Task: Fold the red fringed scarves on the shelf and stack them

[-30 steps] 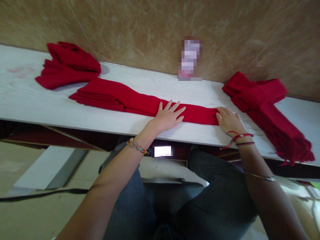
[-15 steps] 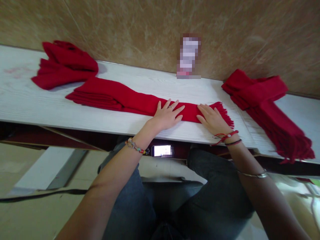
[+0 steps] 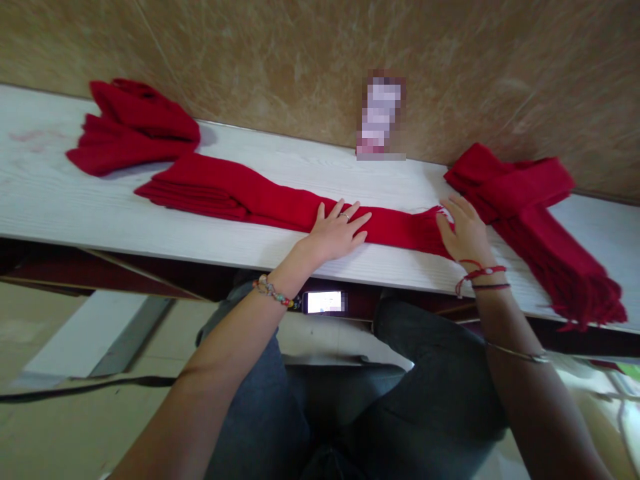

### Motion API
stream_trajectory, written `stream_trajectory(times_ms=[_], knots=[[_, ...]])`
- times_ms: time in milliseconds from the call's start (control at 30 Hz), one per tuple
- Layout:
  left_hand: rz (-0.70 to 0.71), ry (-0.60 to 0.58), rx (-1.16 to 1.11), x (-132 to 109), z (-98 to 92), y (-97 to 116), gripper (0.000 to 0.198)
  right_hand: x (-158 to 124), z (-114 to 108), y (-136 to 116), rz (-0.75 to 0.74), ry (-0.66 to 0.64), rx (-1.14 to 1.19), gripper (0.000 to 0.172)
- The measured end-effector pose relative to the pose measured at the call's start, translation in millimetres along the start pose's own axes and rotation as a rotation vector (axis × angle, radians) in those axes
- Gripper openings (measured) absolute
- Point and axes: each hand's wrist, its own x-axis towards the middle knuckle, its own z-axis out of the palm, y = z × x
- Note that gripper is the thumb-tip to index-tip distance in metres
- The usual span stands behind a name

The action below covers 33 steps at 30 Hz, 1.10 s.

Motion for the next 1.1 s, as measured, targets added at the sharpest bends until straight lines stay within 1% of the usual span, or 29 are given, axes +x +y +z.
stream_trajectory(times_ms=[33, 100, 167, 233, 300, 400, 533, 700, 867, 933, 1000, 1100], knots=[[0.0, 0.002, 0.001, 0, 0.4, 0, 0.052, 3, 2, -10, -0.056, -0.001, 0.042, 0.044], [-0.001, 0.012, 0.004, 0, 1.2, 0, 0.052, 9, 8, -28, -0.149, -0.044, 0.09, 0.044], [-0.002, 0.023, 0.009, 0, 2.2, 0, 0.052, 13, 16, -42, -0.195, -0.122, 0.091, 0.044], [-0.003, 0.029, 0.013, 1, 3.1, 0, 0.052, 16, 23, -46, -0.211, -0.204, 0.074, 0.043], [0.001, 0.03, 0.015, 1, 3.6, -1, 0.052, 17, 27, -42, -0.215, -0.246, 0.066, 0.043], [0.005, 0.031, 0.014, 1, 3.5, -1, 0.052, 16, 28, -27, -0.2, -0.213, 0.072, 0.041], [0.0, 0.005, 0.008, 0, 1.2, 0, 0.053, 9, 21, -5, -0.149, -0.163, 0.073, 0.04], [0.0, -0.006, -0.007, -1, -1.1, 0, 0.053, 1, 9, 14, -0.083, -0.198, -0.012, 0.043], [-0.005, -0.007, -0.017, -1, -1.6, 1, 0.053, -3, 5, 28, -0.031, -0.192, -0.069, 0.042], [-0.009, -0.007, -0.018, -1, -1.3, 1, 0.052, -4, 4, 30, 0.008, -0.197, -0.089, 0.042], [-0.007, 0.0, -0.015, -1, -0.5, 0, 0.053, -3, 0, 28, 0.056, -0.167, -0.11, 0.041], [0.002, 0.019, -0.007, -1, 1.2, 0, 0.053, 0, -9, 14, 0.074, -0.022, -0.072, 0.039]])
